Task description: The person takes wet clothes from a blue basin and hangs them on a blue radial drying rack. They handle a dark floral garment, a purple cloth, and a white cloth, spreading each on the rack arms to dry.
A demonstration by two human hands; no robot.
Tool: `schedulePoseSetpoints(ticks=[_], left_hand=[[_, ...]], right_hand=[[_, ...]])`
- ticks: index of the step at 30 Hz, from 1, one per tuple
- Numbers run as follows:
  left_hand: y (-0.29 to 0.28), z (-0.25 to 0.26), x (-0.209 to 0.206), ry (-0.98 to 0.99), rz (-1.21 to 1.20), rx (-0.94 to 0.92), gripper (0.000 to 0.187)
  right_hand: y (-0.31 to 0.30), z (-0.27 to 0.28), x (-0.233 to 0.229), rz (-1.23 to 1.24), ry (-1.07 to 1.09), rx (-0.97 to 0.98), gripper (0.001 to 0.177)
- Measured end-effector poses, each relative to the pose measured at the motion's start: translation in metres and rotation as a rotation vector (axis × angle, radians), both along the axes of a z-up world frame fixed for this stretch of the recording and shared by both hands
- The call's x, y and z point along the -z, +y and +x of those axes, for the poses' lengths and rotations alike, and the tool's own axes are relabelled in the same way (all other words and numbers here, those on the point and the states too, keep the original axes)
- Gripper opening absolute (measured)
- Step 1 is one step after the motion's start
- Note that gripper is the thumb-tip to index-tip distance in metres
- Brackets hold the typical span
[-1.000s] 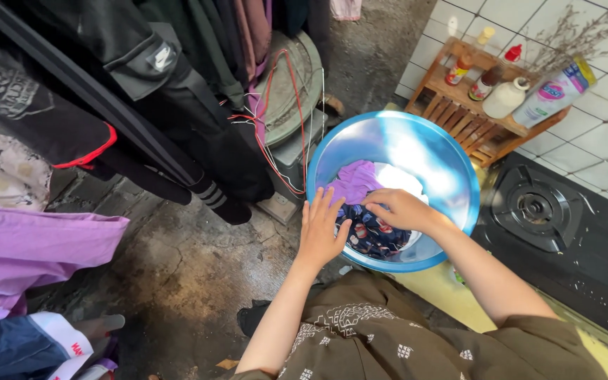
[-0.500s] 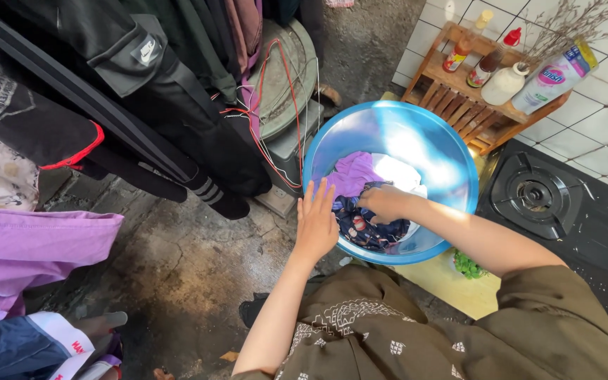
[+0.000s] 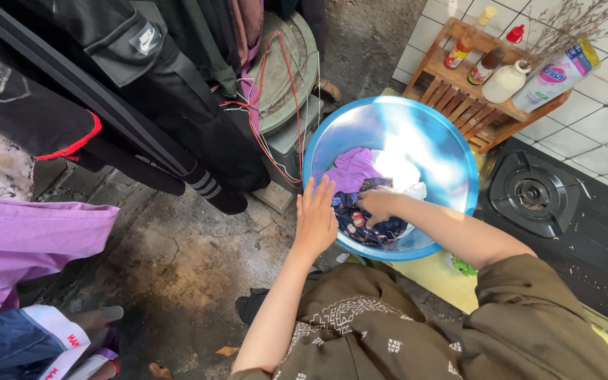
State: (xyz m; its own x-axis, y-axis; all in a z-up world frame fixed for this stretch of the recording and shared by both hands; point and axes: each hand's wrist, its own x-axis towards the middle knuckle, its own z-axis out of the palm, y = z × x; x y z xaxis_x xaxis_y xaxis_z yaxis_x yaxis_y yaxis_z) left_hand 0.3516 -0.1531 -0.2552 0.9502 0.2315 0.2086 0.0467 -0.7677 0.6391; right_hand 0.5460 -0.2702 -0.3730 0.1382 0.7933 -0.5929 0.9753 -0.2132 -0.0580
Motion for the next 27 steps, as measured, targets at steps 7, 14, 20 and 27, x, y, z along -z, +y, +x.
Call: schedulePoseSetpoints(ticks=[7,14,20,27], left_hand=[[0.000,-0.001,-0.005,0.019,-0.014,-0.005,0.053],[-0.001,-0.002,-0.009,0.017,-0.034,-0.010,0.051],[-0.001,-0.002,-0.008,0.012,-0.035,-0.015,0.051],[-0.002,-0.002,-0.008,-0.013,-0.033,-0.026,0.049]], right_hand=[[0.004,0.001,-0.021,-0.038,0.085,0.143,0.063],[0.001,-0.001,-0.010,0.156,0.107,0.168,0.035],[0.003,-0.001,0.004,0.107,-0.075,0.089,0.052],[0.004,0.017,0.055,0.258,-0.188,-0.036,0.026]])
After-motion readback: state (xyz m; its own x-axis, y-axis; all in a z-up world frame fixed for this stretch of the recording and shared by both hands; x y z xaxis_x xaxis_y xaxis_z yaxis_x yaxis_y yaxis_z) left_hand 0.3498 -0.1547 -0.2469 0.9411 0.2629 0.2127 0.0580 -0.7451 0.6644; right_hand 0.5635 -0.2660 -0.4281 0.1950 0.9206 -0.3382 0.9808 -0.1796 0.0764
